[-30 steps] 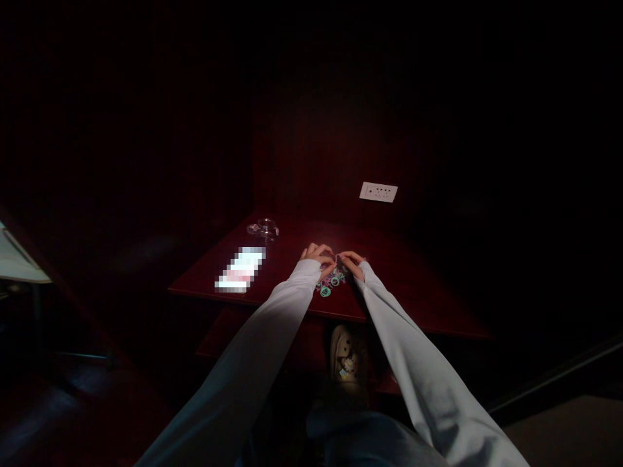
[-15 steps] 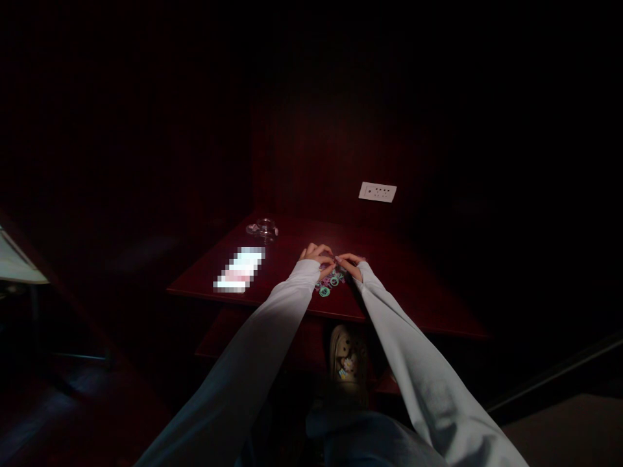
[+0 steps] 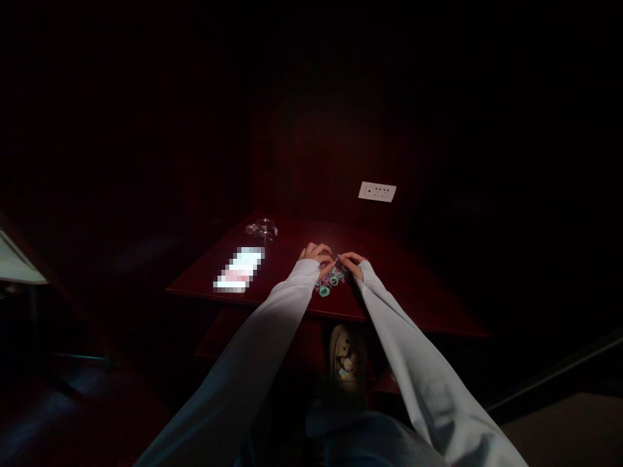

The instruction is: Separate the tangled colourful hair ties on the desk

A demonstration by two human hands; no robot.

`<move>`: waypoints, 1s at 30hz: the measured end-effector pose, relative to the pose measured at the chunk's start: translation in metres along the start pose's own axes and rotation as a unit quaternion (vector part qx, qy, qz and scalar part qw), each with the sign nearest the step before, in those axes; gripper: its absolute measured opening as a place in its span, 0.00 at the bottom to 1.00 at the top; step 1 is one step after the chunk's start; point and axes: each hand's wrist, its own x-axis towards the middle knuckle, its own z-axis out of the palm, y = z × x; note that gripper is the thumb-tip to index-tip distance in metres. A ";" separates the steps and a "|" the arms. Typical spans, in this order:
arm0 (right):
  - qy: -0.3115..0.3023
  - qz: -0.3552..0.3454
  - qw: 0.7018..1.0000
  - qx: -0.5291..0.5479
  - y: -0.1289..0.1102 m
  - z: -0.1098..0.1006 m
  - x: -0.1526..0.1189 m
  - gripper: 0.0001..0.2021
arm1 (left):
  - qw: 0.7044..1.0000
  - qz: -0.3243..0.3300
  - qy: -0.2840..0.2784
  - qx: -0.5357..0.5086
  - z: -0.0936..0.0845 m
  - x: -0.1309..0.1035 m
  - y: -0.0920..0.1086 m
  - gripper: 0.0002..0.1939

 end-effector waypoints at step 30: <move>-0.017 -0.014 1.000 -0.001 -0.010 -0.006 -0.010 0.25 | 1.000 -0.004 0.004 0.000 0.000 0.000 -0.001 0.08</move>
